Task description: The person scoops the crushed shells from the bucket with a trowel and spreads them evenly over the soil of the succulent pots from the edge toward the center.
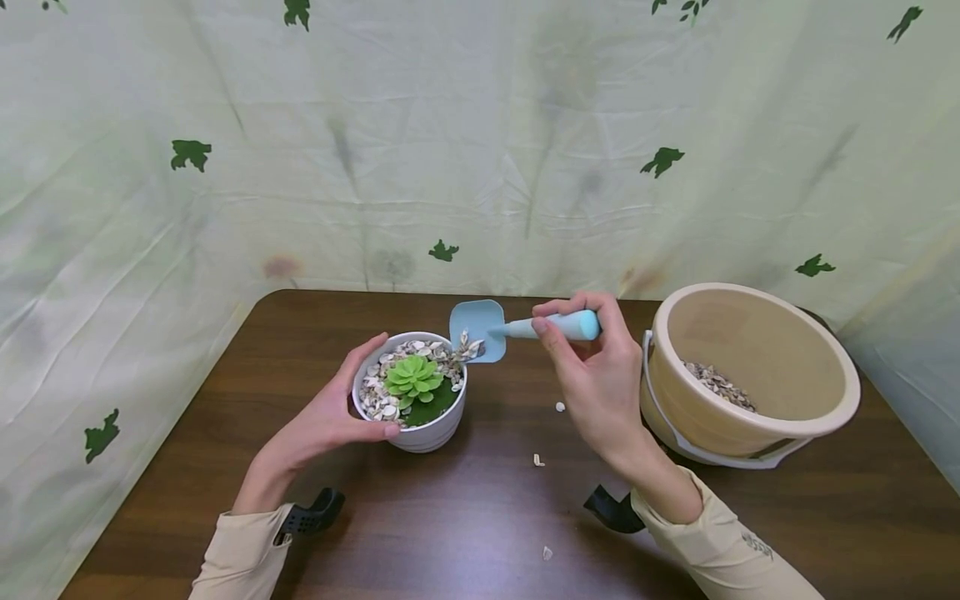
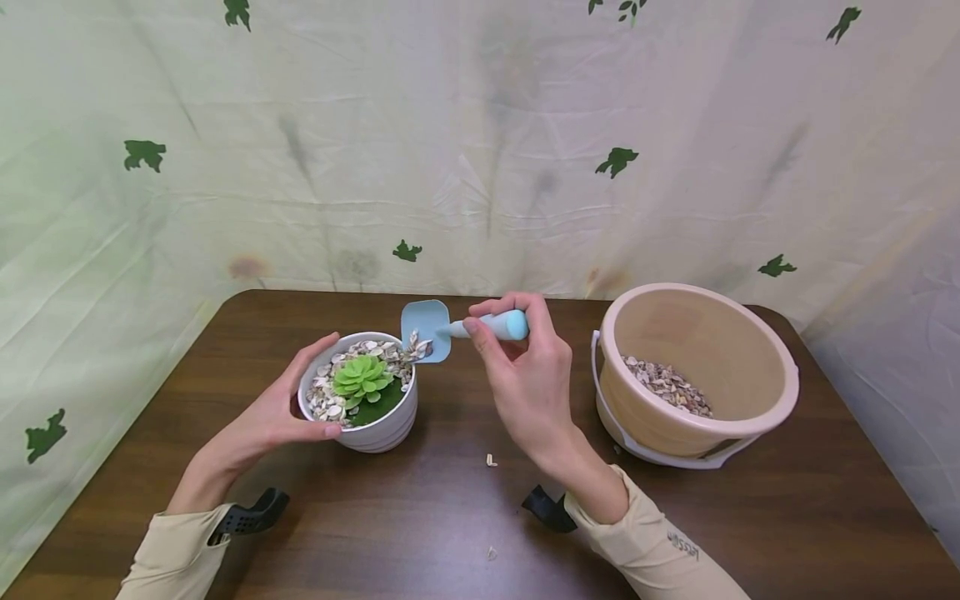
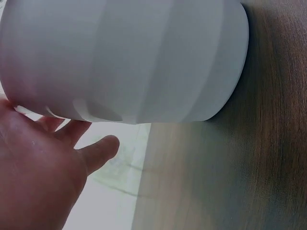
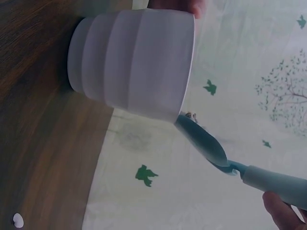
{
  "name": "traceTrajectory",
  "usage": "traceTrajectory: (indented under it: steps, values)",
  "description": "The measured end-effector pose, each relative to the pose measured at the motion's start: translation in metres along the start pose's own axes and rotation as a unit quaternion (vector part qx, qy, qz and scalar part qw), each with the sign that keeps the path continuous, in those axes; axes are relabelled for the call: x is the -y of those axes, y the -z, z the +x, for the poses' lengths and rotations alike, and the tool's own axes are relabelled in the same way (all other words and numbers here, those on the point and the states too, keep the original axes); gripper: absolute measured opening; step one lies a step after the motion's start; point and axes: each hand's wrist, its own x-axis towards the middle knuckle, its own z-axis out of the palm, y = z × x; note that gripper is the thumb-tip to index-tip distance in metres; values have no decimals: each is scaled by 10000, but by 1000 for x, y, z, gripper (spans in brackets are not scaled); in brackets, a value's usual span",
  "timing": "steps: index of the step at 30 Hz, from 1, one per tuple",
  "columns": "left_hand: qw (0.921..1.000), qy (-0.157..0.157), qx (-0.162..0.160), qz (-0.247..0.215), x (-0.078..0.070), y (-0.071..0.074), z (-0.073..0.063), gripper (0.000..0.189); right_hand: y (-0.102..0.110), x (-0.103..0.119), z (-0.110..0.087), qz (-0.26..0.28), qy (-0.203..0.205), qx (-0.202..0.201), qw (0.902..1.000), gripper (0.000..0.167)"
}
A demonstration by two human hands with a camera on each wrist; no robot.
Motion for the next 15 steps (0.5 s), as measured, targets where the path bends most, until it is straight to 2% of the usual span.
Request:
traceTrajectory:
  steps: [8, 15]
  values:
    - [9992, -94, -119, 378, 0, -1, 0, 106, -2, -1, -1, 8, 43, -39, 10000, 24]
    - [9970, -174, -172, 733, -2, -2, 2, 108, -7, 0, -4, -138, 283, -4, 9995, 25]
